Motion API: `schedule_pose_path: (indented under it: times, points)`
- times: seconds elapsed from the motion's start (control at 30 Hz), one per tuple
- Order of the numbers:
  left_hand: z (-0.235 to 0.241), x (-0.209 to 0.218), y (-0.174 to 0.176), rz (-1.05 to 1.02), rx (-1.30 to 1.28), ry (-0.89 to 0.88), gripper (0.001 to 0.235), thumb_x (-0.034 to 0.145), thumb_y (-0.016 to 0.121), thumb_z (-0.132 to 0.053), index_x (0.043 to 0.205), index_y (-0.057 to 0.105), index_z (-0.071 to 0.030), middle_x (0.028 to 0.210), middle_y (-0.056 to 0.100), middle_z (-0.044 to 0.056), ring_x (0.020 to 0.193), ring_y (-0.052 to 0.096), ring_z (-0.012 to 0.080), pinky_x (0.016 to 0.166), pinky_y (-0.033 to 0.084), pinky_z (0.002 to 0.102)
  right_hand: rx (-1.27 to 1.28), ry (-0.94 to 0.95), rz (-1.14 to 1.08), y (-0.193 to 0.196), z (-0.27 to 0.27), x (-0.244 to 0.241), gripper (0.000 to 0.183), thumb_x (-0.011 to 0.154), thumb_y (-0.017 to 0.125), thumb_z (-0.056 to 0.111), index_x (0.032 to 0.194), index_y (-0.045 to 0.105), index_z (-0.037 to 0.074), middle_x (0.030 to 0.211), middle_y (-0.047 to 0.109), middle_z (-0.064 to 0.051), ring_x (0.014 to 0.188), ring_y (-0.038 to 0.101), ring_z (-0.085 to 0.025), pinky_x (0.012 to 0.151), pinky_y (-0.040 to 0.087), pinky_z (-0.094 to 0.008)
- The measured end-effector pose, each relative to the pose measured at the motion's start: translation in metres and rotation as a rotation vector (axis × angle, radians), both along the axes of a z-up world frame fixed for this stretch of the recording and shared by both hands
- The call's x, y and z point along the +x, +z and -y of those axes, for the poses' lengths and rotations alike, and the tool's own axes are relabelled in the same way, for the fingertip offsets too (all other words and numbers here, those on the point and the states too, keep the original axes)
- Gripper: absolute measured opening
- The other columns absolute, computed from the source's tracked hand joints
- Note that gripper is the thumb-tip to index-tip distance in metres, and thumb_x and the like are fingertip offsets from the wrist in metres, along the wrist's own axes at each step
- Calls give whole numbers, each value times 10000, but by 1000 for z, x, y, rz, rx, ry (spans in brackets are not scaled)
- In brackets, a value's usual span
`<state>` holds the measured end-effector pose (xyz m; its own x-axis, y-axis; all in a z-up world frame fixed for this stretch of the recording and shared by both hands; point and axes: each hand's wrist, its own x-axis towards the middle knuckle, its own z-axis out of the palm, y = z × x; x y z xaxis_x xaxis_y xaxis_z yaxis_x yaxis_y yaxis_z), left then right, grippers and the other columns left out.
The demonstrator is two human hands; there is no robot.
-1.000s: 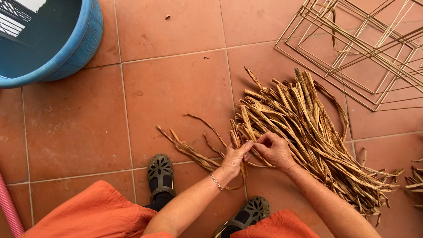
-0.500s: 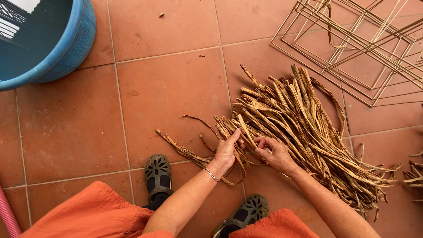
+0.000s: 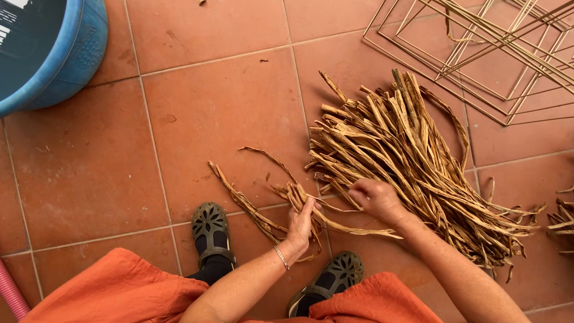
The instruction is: The person sits on a tiled floor and sorts dried plant strips by hand, separating them into smaller bundles and arranging them into neat piles. The person repeatedly picks up, aligns, and places the strips, creating organized stacks on the floor.
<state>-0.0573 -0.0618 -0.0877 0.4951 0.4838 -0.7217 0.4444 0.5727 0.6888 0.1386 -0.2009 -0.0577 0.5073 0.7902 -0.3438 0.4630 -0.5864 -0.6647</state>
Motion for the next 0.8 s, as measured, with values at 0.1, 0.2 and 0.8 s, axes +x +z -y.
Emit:
schedule_pose_path:
  times: [0.1, 0.2, 0.8]
  points:
    - [18, -17, 2, -85, 21, -88, 467, 1010, 529, -484, 930, 767, -91, 1026, 651, -35, 1110, 558, 157, 1066, 390, 423, -118, 0, 191, -7, 2, 5, 229, 921, 727, 342, 902, 704, 115, 758, 748, -46, 582, 665, -103, 503, 554, -293]
    - [30, -24, -3, -54, 18, -115, 523, 1069, 545, -457, 902, 782, -22, 1046, 635, -43, 1123, 563, 155, 1089, 382, 442, -409, 177, 331, -22, 0, -6, 418, 917, 704, 483, 954, 594, 81, 758, 684, -79, 529, 639, -130, 419, 528, -298]
    - [18, -12, 0, 56, -331, 34, 274, 1004, 625, -280, 1143, 710, -60, 645, 503, -25, 564, 522, 98, 603, 546, 299, -126, 92, 237, -46, -3, -17, 184, 828, 789, 251, 875, 711, 92, 884, 647, -54, 708, 674, -198, 634, 554, -382]
